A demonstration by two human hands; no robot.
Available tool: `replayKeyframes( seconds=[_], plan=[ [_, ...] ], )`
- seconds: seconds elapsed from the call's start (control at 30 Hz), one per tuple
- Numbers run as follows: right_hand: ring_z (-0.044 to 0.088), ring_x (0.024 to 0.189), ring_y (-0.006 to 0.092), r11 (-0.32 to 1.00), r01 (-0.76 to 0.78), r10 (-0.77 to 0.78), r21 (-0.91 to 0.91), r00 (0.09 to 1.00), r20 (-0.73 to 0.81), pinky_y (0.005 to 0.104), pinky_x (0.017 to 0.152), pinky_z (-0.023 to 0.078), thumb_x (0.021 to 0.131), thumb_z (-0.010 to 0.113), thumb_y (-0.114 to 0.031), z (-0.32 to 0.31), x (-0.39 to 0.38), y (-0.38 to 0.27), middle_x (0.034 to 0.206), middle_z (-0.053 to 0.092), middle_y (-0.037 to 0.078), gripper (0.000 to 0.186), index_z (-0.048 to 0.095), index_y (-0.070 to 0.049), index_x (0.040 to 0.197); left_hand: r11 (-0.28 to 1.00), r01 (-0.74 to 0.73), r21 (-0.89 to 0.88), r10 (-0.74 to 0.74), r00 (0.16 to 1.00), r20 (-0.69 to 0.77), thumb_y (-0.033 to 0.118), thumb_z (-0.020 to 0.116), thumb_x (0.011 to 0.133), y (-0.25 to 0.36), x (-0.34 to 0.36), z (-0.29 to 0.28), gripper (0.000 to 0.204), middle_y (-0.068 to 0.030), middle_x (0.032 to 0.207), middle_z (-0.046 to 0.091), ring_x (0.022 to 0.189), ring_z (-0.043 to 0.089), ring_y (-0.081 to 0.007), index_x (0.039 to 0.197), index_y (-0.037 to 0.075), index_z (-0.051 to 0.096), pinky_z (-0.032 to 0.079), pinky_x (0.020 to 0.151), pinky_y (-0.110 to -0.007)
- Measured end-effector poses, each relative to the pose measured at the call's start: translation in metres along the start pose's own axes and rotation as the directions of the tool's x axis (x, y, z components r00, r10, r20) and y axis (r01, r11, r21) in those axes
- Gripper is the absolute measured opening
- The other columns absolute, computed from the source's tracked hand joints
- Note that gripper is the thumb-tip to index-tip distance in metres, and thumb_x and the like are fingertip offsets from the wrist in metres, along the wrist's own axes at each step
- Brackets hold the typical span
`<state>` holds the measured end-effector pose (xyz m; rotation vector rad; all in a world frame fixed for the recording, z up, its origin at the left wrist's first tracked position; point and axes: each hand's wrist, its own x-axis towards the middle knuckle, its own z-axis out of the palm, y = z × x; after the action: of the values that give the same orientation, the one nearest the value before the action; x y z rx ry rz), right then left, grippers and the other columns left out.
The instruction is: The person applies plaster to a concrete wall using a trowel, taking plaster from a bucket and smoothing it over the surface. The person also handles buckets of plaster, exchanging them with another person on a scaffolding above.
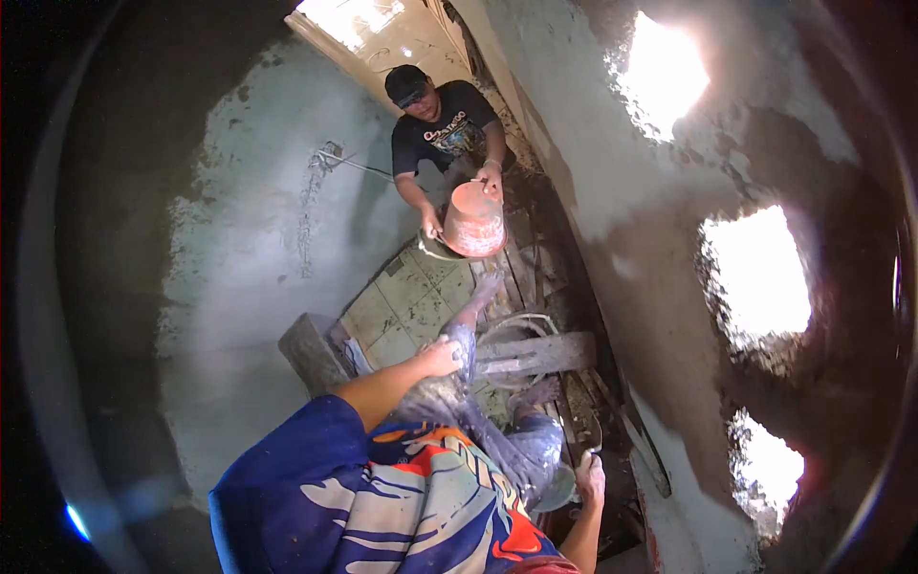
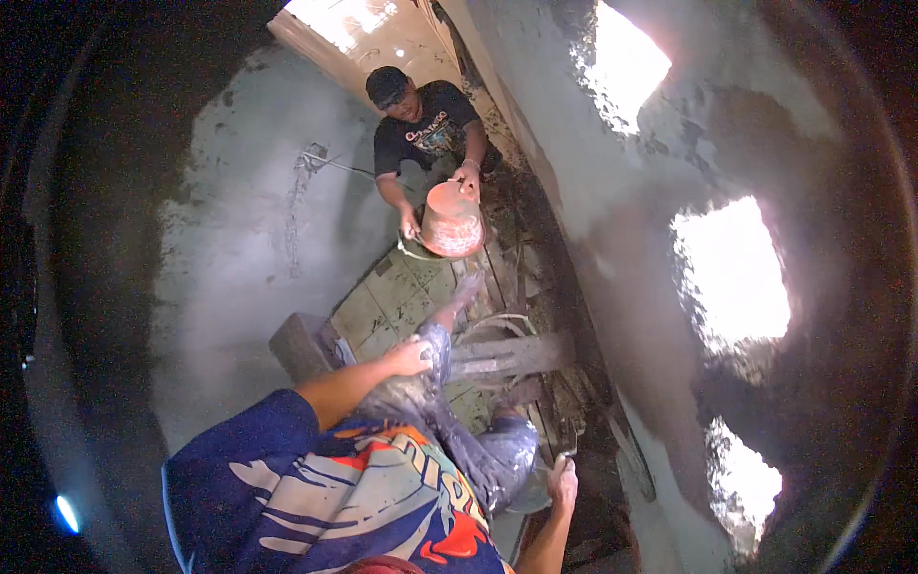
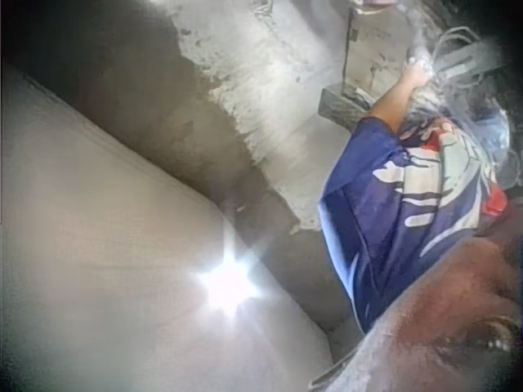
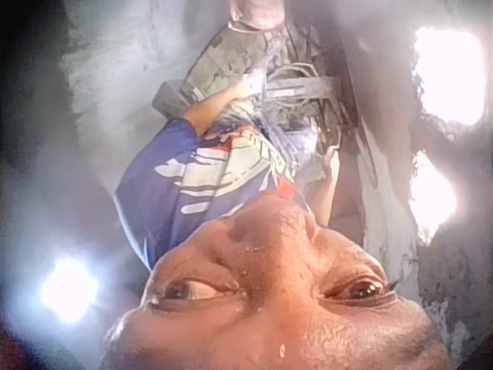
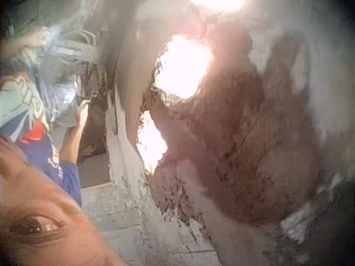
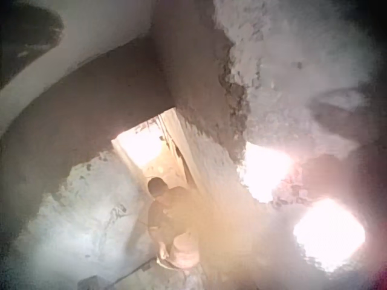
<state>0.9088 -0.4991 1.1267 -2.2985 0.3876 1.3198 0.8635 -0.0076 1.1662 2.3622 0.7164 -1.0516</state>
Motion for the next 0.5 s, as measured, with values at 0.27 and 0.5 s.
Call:
replayKeyframes(
  seconds=[0.27,0.5],
  plan=[
    [0.062,0.092,0.0417,0.820,0.142,-0.111,-0.554,0.990,0.089,0.0498,0.078,0.049,0.095,0.041,-0.026,0.011,0.044,-0.163,0.100,0.063,0.024,0.037,0.044,-0.009,0.128,0.980,0.191,-0.062,-0.164,0.937,0.309,0.039,0.072,0.071,-0.064,0.159,0.007,0.080,-0.0282,0.148,0.019,0.131,0.026,-0.0535,0.138,0.008,0.041,0.032,0.104,-0.061],
    [0.065,0.079,0.0367,0.526,0.554,-0.451,-0.646,0.825,0.340,0.0478,0.069,0.052,0.082,0.053,-0.013,0.100,0.148,-0.387,0.099,0.063,0.021,0.047,0.049,-0.013,0.129,0.987,0.043,-0.152,0.007,0.949,0.316,0.038,0.071,0.069,-0.125,0.170,-0.003,0.076,-0.0258,0.149,0.023,0.134,0.015,-0.0572,0.136,0.013,0.047,0.023,0.109,-0.061]
  ],
)
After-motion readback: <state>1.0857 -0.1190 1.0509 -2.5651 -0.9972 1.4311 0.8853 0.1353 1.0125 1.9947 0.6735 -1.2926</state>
